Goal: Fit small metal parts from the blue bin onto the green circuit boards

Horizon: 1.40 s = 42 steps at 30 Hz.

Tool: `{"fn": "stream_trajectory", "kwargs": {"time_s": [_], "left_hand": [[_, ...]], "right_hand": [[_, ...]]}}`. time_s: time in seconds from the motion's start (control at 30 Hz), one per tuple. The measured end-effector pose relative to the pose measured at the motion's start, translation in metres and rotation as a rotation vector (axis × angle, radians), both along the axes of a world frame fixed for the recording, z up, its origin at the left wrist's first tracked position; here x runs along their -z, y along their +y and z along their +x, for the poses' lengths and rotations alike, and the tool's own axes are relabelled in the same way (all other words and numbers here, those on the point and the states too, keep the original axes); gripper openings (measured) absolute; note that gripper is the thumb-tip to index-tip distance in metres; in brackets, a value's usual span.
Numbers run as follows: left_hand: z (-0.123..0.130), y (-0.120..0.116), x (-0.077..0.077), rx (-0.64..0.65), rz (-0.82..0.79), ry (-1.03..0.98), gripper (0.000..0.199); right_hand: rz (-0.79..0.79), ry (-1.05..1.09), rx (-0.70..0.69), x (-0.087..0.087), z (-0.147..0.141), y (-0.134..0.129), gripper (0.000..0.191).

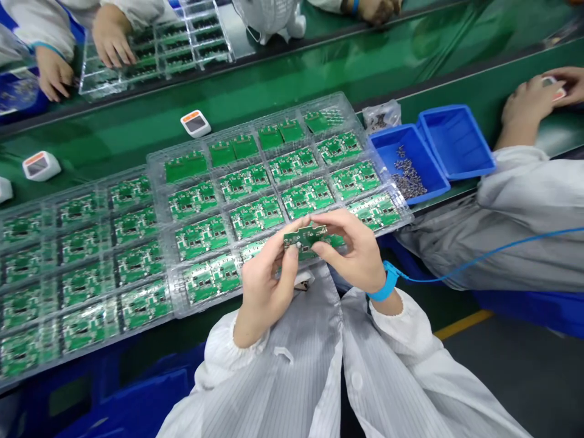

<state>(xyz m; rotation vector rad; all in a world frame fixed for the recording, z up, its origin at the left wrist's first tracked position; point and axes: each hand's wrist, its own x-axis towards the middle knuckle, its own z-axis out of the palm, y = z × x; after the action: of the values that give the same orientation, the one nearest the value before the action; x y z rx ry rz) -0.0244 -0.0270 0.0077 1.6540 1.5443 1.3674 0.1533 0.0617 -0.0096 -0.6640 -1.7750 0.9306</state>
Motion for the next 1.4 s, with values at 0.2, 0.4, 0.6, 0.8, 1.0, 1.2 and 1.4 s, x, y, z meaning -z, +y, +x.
{"fn": "stream_trajectory", "kwargs": {"time_s": [0.2, 0.4, 0.6, 0.8, 1.0, 1.2, 1.4], "left_hand": [[-0.005, 0.005, 0.006, 0.053, 0.050, -0.028, 0.057], [-0.026, -0.006, 0.011, 0.118, 0.083, 0.107, 0.053], [-0.037, -0.025, 0.017, 0.086, 0.066, 0.226, 0.041], [-0.049, -0.035, 0.022, 0.073, 0.082, 0.261, 0.034], [-0.058, -0.038, 0.021, -0.046, 0.007, 0.209, 0.032], [-0.063, -0.017, 0.015, -0.159, -0.133, 0.019, 0.059], [-0.049, 0.002, 0.014, -0.153, -0.089, -0.150, 0.042]], "right_hand": [[-0.092, -0.099, 0.022, -0.024, 0.019, 0.048, 0.033], [-0.001, -0.380, 0.282, -0.028, 0.038, 0.233, 0.038], [-0.006, -0.763, 0.499, -0.028, 0.019, 0.313, 0.036], [0.040, -0.901, 0.519, -0.023, -0.001, 0.322, 0.025], [0.029, -0.573, 0.319, -0.027, -0.021, 0.299, 0.045], [-0.046, -0.438, -0.286, -0.055, -0.056, 0.181, 0.070], [-0.211, -0.459, -0.583, -0.078, -0.056, 0.097, 0.058]]}}
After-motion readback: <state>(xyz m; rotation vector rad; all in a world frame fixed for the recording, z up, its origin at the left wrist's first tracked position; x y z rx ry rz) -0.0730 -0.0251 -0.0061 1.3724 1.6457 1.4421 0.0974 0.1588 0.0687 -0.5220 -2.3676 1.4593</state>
